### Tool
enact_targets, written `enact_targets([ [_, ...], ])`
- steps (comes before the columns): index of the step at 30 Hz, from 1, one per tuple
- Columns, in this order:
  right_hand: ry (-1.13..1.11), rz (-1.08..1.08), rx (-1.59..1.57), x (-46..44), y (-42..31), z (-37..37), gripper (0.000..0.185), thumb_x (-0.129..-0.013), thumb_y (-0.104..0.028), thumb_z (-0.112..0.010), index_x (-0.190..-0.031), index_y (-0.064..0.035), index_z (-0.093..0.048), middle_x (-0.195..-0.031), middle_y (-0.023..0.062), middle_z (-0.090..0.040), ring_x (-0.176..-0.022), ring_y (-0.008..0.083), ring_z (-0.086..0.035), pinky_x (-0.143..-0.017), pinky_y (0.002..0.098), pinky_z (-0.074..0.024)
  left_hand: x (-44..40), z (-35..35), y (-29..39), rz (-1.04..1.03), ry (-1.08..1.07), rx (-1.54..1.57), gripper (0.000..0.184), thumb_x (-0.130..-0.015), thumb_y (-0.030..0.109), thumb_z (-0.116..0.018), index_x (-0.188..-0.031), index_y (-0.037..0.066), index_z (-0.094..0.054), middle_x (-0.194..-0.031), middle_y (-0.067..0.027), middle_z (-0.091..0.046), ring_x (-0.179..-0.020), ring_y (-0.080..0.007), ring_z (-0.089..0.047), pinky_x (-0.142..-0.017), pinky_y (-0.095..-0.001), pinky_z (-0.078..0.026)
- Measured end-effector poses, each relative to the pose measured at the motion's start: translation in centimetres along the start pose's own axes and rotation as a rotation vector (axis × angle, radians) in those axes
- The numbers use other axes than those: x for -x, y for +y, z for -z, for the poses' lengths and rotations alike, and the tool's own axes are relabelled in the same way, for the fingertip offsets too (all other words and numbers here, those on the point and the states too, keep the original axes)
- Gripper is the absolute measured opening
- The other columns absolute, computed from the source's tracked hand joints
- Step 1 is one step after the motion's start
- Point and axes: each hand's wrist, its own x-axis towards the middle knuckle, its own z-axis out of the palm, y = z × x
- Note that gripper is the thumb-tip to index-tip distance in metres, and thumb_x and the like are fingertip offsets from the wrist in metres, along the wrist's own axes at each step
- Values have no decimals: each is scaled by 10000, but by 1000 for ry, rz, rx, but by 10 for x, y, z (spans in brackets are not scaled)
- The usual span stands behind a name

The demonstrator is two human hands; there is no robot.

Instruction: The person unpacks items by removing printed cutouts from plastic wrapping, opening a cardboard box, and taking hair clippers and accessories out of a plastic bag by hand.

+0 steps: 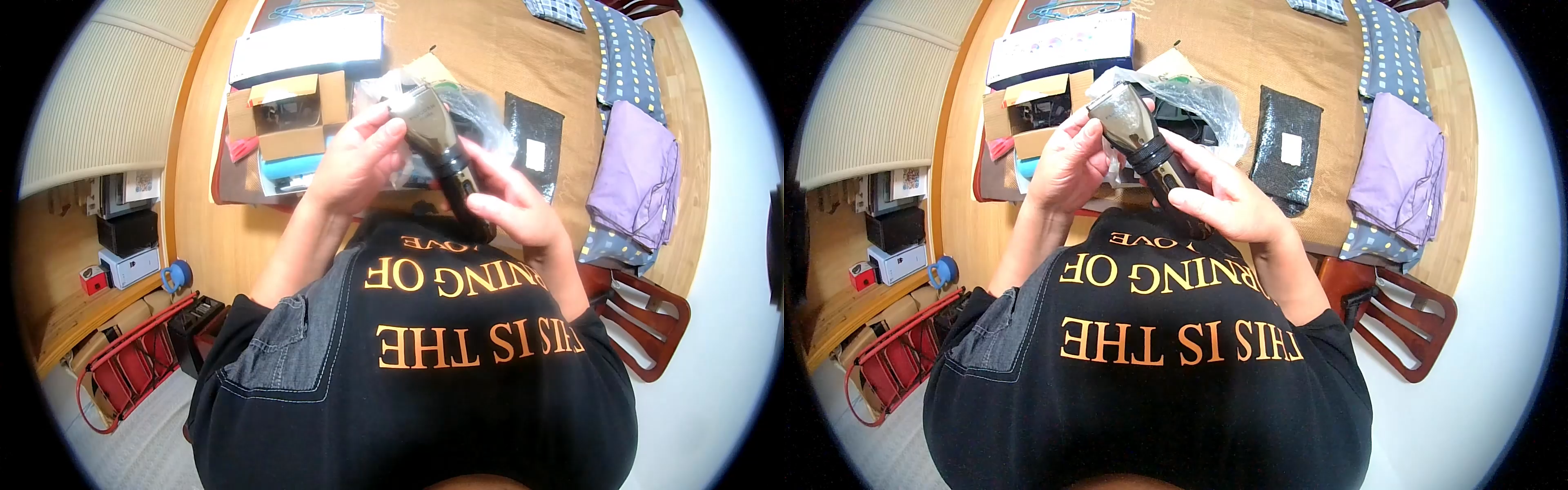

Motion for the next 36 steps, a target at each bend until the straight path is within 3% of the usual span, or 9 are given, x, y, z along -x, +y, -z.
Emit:
enact_targets([
  [3, -15, 2, 14, 0, 0, 0, 745, -814, -271, -587, -1409, 3, -233, -1159, 158, -524, -1060, 202, -520, -907, 292, -411, 0, -3, -1, -3, 17, 42, 370, -906, 138, -543, -1229, -29, -474, -1145, -103, -565, -1042, -169, -536, -873, -266, -439],
  [6, 9, -27, -7, 0, 1, -2, 744, -811, -273, -592, -1407, -2, -238, -1161, 160, -523, -1051, 201, -524, -908, 293, -410, -1, 2, -3, -33, -11, -59, 562, -862, 287, -616, -1286, -25, -418, -1244, -169, -525, -1086, -210, -548, -853, -309, -471],
  [9, 40, -45, -42, 0, 2, -4, 741, -808, -273, -598, -1403, -7, -246, -1166, 157, -521, -1045, 201, -528, -912, 297, -406, -1, 3, -3, -26, -21, -90, 598, -835, 317, -646, -1282, -16, -429, -1243, -165, -528, -1084, -206, -549, -849, -301, -471],
  [12, 54, -53, -60, 1, 1, -6, 743, -806, -273, -602, -1402, -11, -244, -1173, 153, -518, -1052, 201, -525, -918, 302, -400, 0, 5, -1, 17, -47, 24, 397, -891, 153, -575, -1226, -36, -474, -1139, -99, -564, -1054, -165, -519, -872, -271, -427],
  [23, 86, 35, 36, -3, 2, -3, 742, -784, -289, -621, -1384, 4, -296, -1182, 143, -515, -1042, 189, -528, -895, 291, -417, 2, -2, 3, 14, -20, -20, 419, -853, 160, -620, -1222, 5, -493, -1110, -66, -572, -972, -140, -529, -763, -259, -445],
  [27, 40, 1, -205, 4, -2, 16, 754, -746, -283, -686, -1358, 8, -355, -1188, 132, -527, -1014, 200, -569, -850, 302, -474, 1, 8, -1, -26, -20, -4, 627, -804, 201, -686, -1320, 2, -391, -1244, -138, -523, -1096, -190, -540, -808, -291, -505],
  [31, 105, 241, -638, 1, 14, 28, 815, -817, -355, -629, -1377, 62, -208, -1260, 286, -440, -1048, 395, -565, -898, 425, -490, 1, 1, 1, -85, 28, 15, 629, -790, 144, -688, -1328, 20, -386, -1202, -98, -537, -1086, -184, -540, -845, -304, -503],
  [35, 258, 226, -1053, -15, 36, 18, 507, -848, -441, -588, -1181, -63, -532, -992, 134, -636, -868, 274, -593, -756, 378, -509, -1, -7, -9, -151, 69, -70, 593, -765, 46, -688, -1300, 67, -432, -1219, -81, -519, -1103, -180, -523, -904, -339, -468],
  [36, 216, 182, -1086, -18, 40, 19, 471, -838, -433, -609, -1129, -67, -553, -1061, 122, -604, -932, 249, -536, -752, 358, -470, -3, -8, -12, -198, 32, -143, 595, -756, 26, -689, -1294, 65, -437, -1219, -79, -518, -1110, -176, -515, -919, -333, -454],
])
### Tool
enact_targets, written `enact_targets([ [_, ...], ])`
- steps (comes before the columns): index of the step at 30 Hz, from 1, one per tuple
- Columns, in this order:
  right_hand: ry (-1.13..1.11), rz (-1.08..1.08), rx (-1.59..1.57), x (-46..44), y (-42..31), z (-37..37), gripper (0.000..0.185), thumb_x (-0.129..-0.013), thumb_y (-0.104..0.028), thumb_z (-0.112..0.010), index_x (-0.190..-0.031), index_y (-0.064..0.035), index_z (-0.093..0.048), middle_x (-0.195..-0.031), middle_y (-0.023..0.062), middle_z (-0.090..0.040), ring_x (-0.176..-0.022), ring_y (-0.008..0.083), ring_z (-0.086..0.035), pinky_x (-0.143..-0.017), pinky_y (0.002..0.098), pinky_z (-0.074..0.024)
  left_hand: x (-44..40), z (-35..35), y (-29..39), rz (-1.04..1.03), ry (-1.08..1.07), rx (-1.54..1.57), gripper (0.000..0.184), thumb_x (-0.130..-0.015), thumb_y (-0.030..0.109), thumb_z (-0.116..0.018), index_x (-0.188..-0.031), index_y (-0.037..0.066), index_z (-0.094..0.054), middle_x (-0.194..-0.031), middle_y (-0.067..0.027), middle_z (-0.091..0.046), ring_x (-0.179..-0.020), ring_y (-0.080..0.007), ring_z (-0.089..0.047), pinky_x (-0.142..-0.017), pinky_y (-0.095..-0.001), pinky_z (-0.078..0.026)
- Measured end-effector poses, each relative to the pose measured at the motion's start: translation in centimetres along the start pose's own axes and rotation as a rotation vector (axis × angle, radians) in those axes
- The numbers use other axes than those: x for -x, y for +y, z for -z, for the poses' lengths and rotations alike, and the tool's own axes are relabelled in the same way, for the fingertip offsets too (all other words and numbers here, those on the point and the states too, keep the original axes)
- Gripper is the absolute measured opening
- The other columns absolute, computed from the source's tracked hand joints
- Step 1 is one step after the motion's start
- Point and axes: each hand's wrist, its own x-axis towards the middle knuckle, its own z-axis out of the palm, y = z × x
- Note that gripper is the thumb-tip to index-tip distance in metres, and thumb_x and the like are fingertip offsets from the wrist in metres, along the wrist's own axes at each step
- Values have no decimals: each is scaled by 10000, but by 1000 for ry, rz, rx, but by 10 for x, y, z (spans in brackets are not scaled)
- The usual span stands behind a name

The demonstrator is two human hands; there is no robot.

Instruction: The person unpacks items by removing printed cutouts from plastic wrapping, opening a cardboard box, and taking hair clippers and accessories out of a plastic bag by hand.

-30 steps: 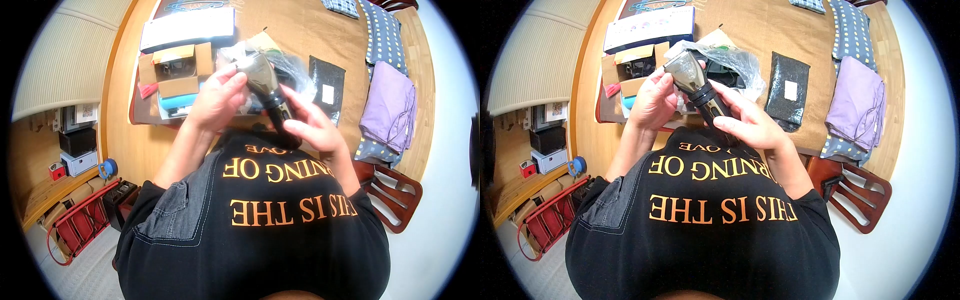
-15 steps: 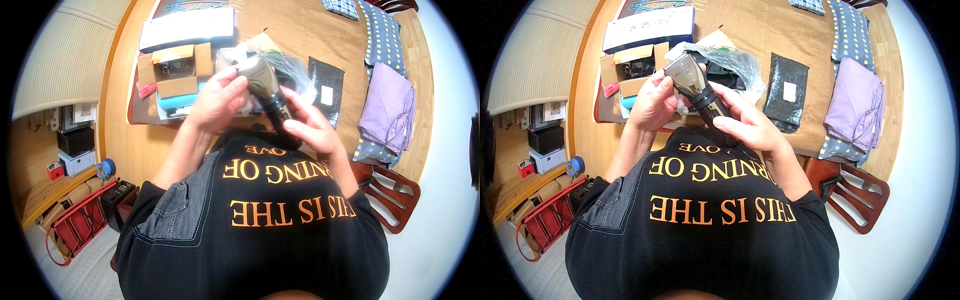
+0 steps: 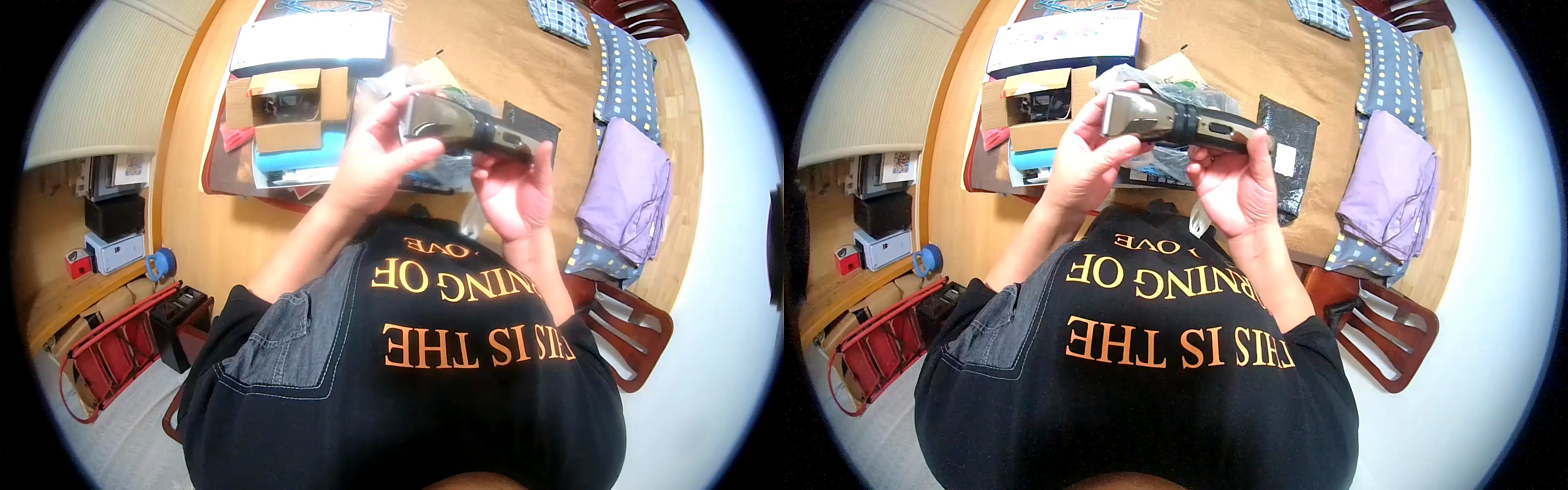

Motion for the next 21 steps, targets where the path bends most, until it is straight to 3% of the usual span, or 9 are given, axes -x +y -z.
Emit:
enact_targets([
  [4, 180, 7, 2, -7, 6, -10, 311, -852, -357, -616, -1019, -95, -602, -965, 74, -645, -770, 183, -585, -642, 300, -477, 2, 2, -6, -76, -111, -163, 666, -717, -57, -694, -1312, 63, -420, -1273, -64, -471, -1148, -148, -466, -962, -311, -406],
  [6, 365, 98, 29, -7, 0, -15, 238, -834, -320, -648, -943, -110, -624, -887, 61, -662, -729, 184, -599, -584, 298, -475, 8, -2, -4, -33, -134, -8, 766, -710, -62, -700, -1374, 75, -342, -1353, -73, -396, -1155, -151, -463, -927, -299, -428],
  [8, 422, 349, 187, -1, -16, -36, 166, -824, -272, -646, -880, -116, -635, -889, 59, -667, -826, 199, -629, -669, 301, -505, 12, 2, -1, -30, -176, -130, 788, -739, -41, -686, -1406, 73, -282, -1405, -90, -341, -1147, -186, -488, -859, -275, -461],
  [9, 111, 268, 264, 12, -36, -48, 212, -825, -279, -637, -942, -104, -613, -1004, 80, -649, -914, 211, -624, -739, 297, -503, 14, 4, -2, -21, -175, -133, 755, -759, -30, -671, -1402, 67, -286, -1397, -91, -351, -1130, -187, -502, -859, -274, -461],
  [10, -28, 317, 340, 24, -78, -38, 250, -814, -263, -646, -974, -89, -566, -1022, 68, -615, -851, 199, -612, -723, 274, -487, 15, 8, -3, -9, -174, -137, 723, -779, -18, -655, -1398, 60, -290, -1389, -93, -362, -1112, -189, -516, -859, -273, -462],
  [11, -318, 180, 170, 32, -92, -65, 282, -782, -216, -676, -980, -89, -522, -960, 52, -575, -761, 164, -575, -694, 317, -502, 17, 14, -5, -21, -176, -170, 672, -804, -6, -631, -1387, 49, -301, -1379, -92, -374, -1088, -181, -530, -865, -273, -460],
  [12, -415, 233, 115, 52, -123, -78, 353, -639, -55, -740, -919, -54, -525, -908, 63, -522, -690, 146, -502, -603, 285, -480, 20, 18, -7, -54, -166, -195, 613, -823, 25, -621, -1367, 44, -338, -1354, -86, -406, -1073, -165, -538, -871, -271, -458],
  [16, -554, 530, 504, 102, -177, -128, 343, -645, -59, -737, -918, -53, -528, -906, 63, -525, -687, 144, -505, -599, 282, -481, 31, 28, -7, -12, -96, -175, 490, -855, 95, -610, -1306, 29, -430, -1276, -71, -479, -1011, -135, -555, -888, -271, -442],
  [21, -546, 747, 992, 112, -165, -139, 331, -654, -65, -732, -917, -52, -532, -903, 63, -529, -683, 141, -508, -595, 278, -483, 34, 30, -14, 22, -85, -151, 463, -854, 87, -616, -1280, 15, -448, -1239, -60, -502, -1004, -117, -537, -901, -271, -430],
])
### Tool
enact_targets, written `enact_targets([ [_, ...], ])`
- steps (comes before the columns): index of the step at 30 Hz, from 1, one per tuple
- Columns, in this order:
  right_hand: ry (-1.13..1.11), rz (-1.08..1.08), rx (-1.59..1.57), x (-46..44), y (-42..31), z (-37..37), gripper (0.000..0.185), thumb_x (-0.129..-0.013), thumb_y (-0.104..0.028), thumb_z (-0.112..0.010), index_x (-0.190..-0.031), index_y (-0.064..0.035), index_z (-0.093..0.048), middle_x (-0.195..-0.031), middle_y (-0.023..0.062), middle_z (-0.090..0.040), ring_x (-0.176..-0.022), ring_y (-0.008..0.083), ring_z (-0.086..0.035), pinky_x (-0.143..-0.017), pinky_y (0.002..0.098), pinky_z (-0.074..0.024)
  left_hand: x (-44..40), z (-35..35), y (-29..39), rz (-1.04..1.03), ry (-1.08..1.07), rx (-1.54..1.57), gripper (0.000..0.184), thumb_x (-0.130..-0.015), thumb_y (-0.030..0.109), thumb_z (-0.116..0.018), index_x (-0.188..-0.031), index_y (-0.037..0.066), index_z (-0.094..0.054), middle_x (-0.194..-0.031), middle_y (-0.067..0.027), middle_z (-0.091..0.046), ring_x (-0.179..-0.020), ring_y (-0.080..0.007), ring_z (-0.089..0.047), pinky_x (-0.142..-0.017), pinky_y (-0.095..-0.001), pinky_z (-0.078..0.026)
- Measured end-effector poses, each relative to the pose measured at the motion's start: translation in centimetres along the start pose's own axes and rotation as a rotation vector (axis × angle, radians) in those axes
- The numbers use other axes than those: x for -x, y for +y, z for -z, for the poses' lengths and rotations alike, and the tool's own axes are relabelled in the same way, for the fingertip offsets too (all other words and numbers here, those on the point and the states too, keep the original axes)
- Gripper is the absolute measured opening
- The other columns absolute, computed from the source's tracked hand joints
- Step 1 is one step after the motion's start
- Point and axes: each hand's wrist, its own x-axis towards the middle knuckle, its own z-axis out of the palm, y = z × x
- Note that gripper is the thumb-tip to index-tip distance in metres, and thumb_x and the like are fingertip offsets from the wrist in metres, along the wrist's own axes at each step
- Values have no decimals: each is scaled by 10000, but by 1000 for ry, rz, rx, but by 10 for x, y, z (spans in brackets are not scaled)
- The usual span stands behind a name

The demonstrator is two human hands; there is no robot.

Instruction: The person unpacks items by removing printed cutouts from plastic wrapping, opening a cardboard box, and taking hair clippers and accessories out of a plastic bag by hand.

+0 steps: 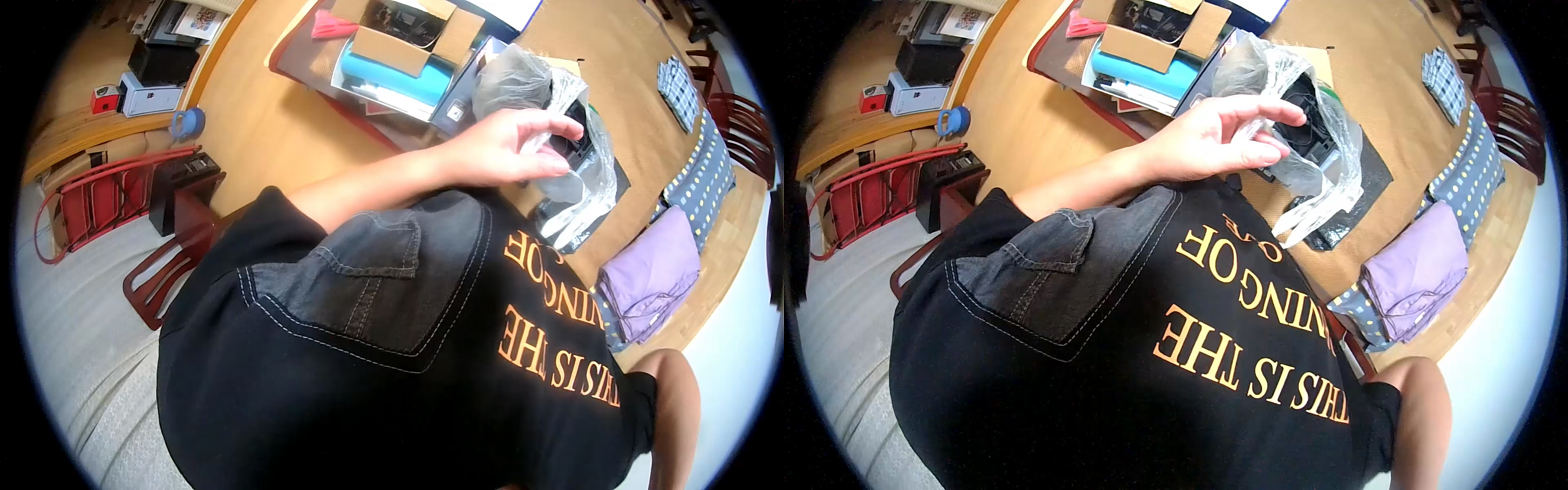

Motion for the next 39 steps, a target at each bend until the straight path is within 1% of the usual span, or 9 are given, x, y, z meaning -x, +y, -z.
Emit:
enact_targets([
  [8, -80, 23, 193, 3, 1, -9, 312, -667, -74, -725, -915, -51, -537, -898, 62, -534, -678, 137, -513, -588, 273, -485, -3, 3, 0, -65, -16, -301, 379, -862, 79, -601, -1229, 34, -517, -1126, -67, -585, -1020, -124, -537, -882, -277, -444],
  [9, -90, 23, 205, 2, -2, -9, 310, -669, -75, -724, -914, -51, -538, -897, 62, -535, -677, 136, -513, -587, 272, -485, -3, 7, 13, 0, -39, -518, 370, -884, 149, -583, -1242, 81, -523, -1075, -79, -611, -964, -136, -575, -818, -288, -472],
  [10, -101, 29, 215, 2, -6, -9, 307, -670, -76, -724, -914, -50, -539, -897, 62, -536, -676, 135, -514, -587, 271, -486, -4, 11, 37, -69, -69, -966, 347, -866, 281, -581, -1162, 99, -591, -931, -133, -661, -865, -242, -644, -801, -320, -493],
  [11, -112, 31, 225, 2, -9, -10, 305, -672, -78, -723, -914, -50, -539, -896, 62, -536, -676, 135, -514, -586, 271, -486, -1, 14, 63, 94, -114, -1330, 371, -878, 361, -539, -1159, 125, -599, -900, -123, -662, -845, -265, -641, -794, -340, -493],
  [12, -127, 35, 230, -2, -12, -9, 302, -674, -79, -722, -914, -50, -540, -895, 62, -537, -675, 134, -515, -585, 270, -486, 2, 12, 100, 245, -63, -1496, 356, -869, 382, -542, -1124, 146, -621, -921, -100, -672, -837, -232, -647, -790, -388, -497],
  [14, -118, 36, 240, -5, -23, -13, 298, -677, -81, -720, -913, -50, -541, -894, 61, -538, -673, 133, -516, -583, 268, -487, 12, 39, 125, 206, 28, -1670, 356, -868, 377, -543, -1126, 144, -618, -925, -100, -670, -839, -231, -645, -792, -387, -496],
  [22, 96, -75, 284, 36, -22, -13, 280, -690, -90, -713, -911, -48, -547, -889, 61, -544, -668, 129, -521, -576, 263, -489, 28, 117, 111, 176, 98, -1706, 358, -863, 358, -547, -1135, 133, -605, -940, -101, -661, -849, -231, -640, -800, -386, -493],
  [29, 314, -289, 271, 100, 23, -3, 264, -702, -98, -707, -909, -47, -552, -885, 60, -549, -663, 125, -525, -570, 258, -491, 35, 118, 102, 156, 109, -1675, 361, -859, 341, -550, -1143, 124, -594, -954, -102, -653, -857, -230, -636, -806, -384, -490],
  [39, 371, -372, 241, 125, 47, 2, 243, -718, -109, -698, -906, -45, -559, -878, 59, -556, -656, 120, -531, -562, 251, -494, 42, 116, 100, 137, 106, -1651, 367, -853, 317, -556, -1155, 110, -578, -973, -103, -642, -869, -229, -630, -816, -382, -485],
])
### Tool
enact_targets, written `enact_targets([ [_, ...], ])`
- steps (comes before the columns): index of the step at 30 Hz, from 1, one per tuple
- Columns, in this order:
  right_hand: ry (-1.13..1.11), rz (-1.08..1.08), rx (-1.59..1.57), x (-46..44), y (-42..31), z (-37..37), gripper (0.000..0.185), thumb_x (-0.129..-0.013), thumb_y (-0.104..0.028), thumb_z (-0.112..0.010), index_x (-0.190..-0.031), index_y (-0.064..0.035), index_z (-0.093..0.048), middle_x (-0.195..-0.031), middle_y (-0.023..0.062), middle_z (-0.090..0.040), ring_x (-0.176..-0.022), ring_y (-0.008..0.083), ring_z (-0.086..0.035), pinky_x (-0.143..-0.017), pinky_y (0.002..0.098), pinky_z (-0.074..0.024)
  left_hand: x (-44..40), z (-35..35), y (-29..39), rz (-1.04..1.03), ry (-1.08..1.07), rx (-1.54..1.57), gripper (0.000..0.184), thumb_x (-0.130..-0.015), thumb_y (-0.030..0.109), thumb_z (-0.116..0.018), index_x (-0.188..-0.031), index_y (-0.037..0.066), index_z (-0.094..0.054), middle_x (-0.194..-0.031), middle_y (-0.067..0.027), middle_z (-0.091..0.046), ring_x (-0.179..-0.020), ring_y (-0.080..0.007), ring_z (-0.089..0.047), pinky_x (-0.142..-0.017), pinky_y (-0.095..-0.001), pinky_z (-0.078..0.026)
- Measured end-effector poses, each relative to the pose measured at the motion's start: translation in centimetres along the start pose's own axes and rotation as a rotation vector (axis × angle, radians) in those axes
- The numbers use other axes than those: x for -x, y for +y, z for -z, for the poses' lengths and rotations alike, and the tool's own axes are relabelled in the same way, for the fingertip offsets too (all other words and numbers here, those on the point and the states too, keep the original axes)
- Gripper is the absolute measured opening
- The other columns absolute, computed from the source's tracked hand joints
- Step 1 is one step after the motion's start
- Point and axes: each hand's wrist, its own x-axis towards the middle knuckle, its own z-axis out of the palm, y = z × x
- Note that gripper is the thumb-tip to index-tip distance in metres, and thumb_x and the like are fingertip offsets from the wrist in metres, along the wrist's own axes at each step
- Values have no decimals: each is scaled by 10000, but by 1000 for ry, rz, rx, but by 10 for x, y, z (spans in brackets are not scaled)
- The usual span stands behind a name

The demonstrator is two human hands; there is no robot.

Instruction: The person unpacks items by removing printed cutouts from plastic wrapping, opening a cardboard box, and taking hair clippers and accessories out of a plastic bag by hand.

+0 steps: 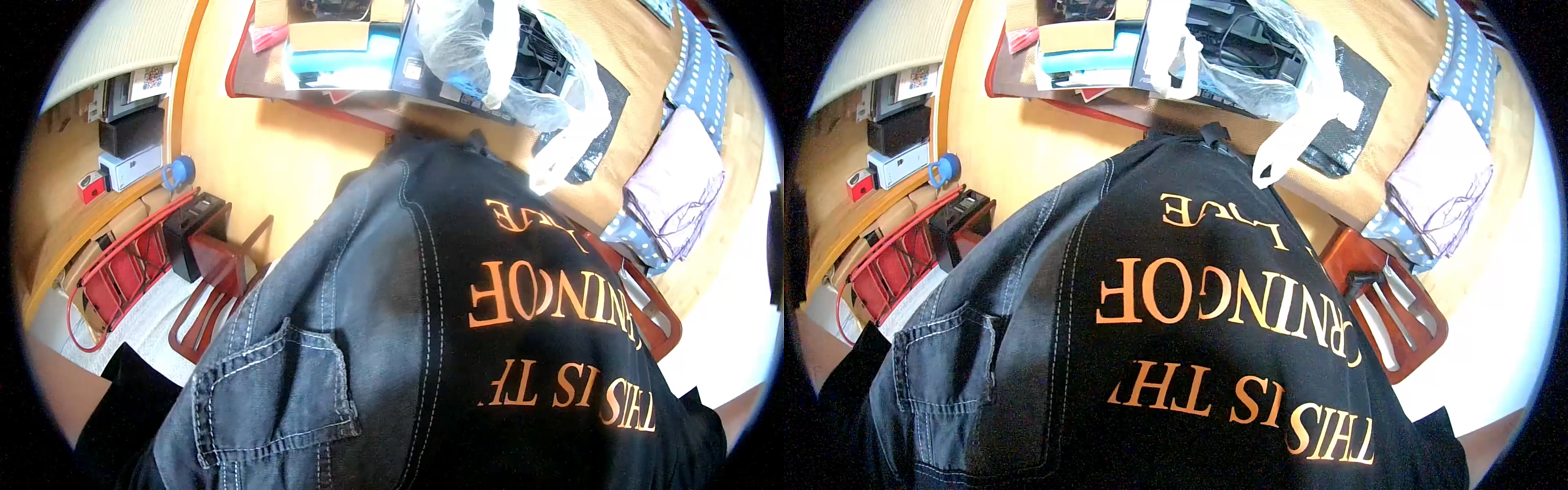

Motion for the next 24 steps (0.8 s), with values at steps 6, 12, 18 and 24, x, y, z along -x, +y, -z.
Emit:
enact_targets([
  [6, -4, -22, 0, 0, 5, 1, 231, -728, -116, -693, -905, -43, -563, -875, 59, -560, -652, 116, -535, -557, 246, -496, 5, 0, 0, 9, 7, 13, 371, -849, 303, -559, -1162, 102, -568, -984, -104, -636, -876, -229, -626, -822, -381, -483],
  [12, -8, -33, 7, -1, 7, 2, 220, -738, -123, -688, -903, -42, -567, -871, 58, -564, -647, 113, -538, -552, 242, -498, 9, -1, -2, 20, 15, 19, 377, -846, 288, -562, -1169, 94, -558, -996, -104, -629, -884, -228, -622, -828, -379, -480],
  [18, -10, -42, 16, -2, 8, 2, 209, -748, -130, -683, -902, -41, -571, -867, 58, -568, -643, 110, -542, -547, 238, -500, 11, -2, -3, 30, 28, 29, 383, -842, 274, -565, -1176, 86, -549, -1007, -105, -622, -891, -228, -619, -834, -378, -477],
  [24, -8, -39, 21, -2, 8, 2, 200, -758, -137, -678, -900, -40, -575, -863, 58, -572, -639, 106, -545, -542, 233, -501, 14, -1, -3, 28, 34, 31, 390, -838, 259, -568, -1183, 78, -539, -1019, -106, -616, -898, -227, -615, -840, -377, -475],
])
